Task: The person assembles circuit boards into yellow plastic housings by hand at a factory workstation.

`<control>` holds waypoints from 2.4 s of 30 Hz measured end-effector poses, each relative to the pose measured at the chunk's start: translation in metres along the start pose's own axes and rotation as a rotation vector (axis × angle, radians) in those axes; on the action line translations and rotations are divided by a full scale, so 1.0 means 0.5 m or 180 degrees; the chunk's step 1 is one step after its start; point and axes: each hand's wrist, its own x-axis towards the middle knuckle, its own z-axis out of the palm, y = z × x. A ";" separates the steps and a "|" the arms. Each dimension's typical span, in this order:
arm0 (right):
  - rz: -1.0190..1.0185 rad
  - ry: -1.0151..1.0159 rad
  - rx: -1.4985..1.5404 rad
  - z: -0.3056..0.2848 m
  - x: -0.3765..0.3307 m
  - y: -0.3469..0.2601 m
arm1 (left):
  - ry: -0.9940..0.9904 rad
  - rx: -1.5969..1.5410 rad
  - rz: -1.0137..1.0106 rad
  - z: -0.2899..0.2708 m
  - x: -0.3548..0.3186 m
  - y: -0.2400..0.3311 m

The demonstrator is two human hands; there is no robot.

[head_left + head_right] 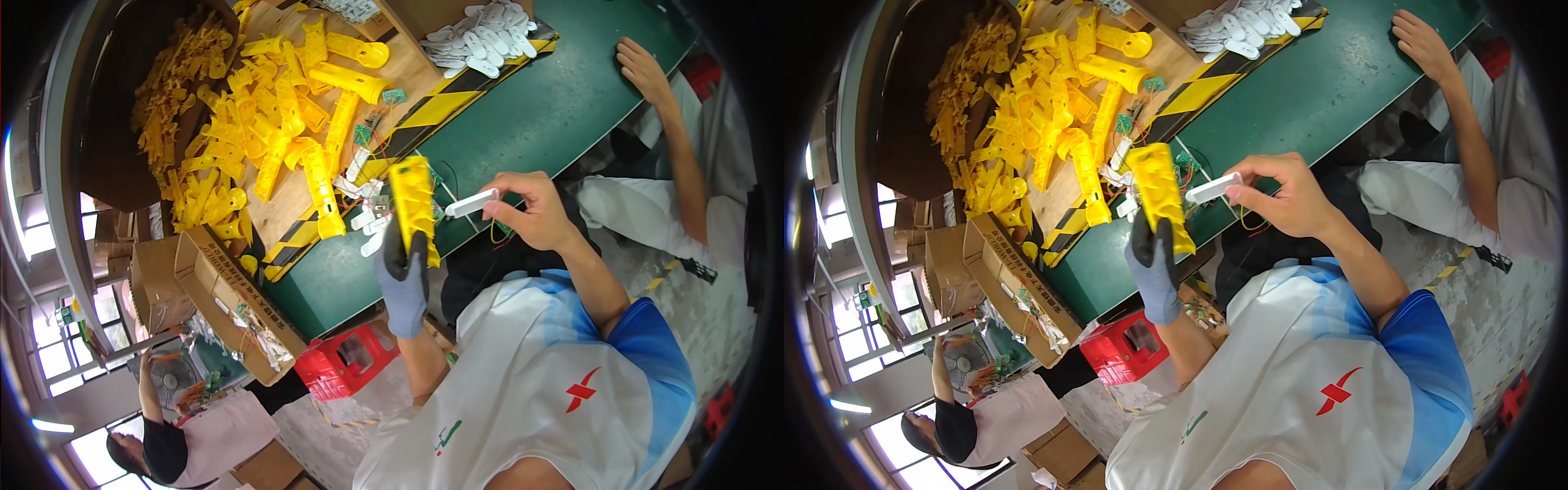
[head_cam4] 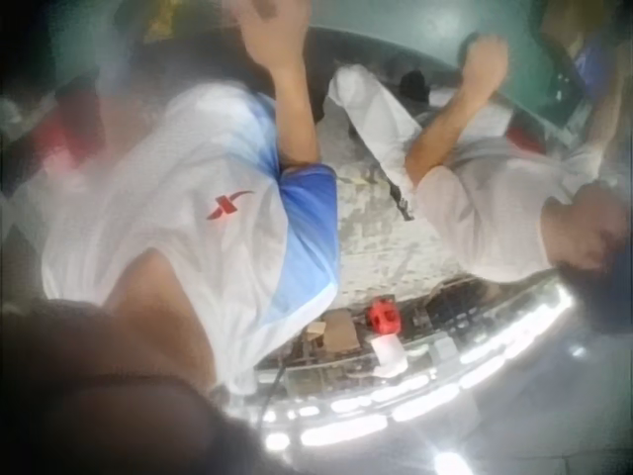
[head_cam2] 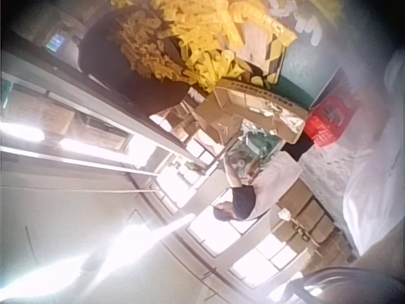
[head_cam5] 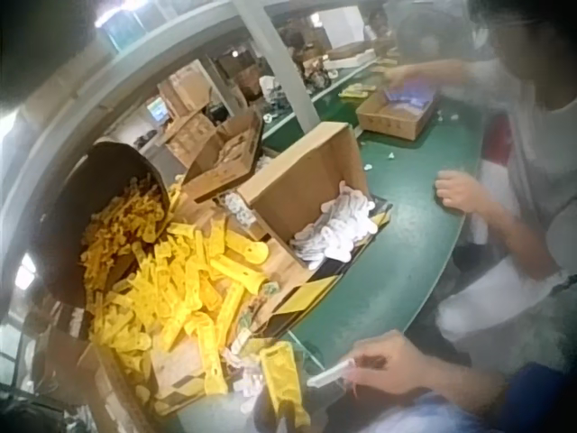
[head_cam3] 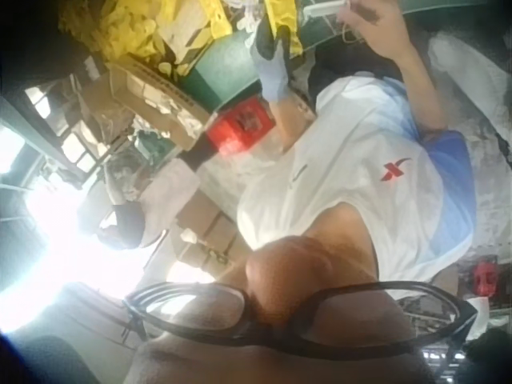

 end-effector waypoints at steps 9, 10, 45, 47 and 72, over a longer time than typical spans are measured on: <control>-0.1262 0.1225 -0.1681 0.015 0.012 -0.015 | -0.0573 0.0866 0.0322 0.011 -0.012 0.008; -0.1264 0.1224 -0.1690 0.013 0.012 -0.016 | -0.0589 0.0977 0.0426 0.008 -0.010 0.007; 0.1802 0.0132 0.3341 0.102 -0.041 0.012 | 0.0109 -0.1813 0.0846 -0.099 0.039 0.056; 0.1754 0.0345 0.3422 0.116 -0.032 0.001 | 0.0031 -0.2358 0.0913 -0.099 0.007 -0.057; 0.0503 -0.0472 0.2190 0.069 -0.028 -0.005 | 0.1084 -0.0709 0.1439 -0.080 0.041 0.053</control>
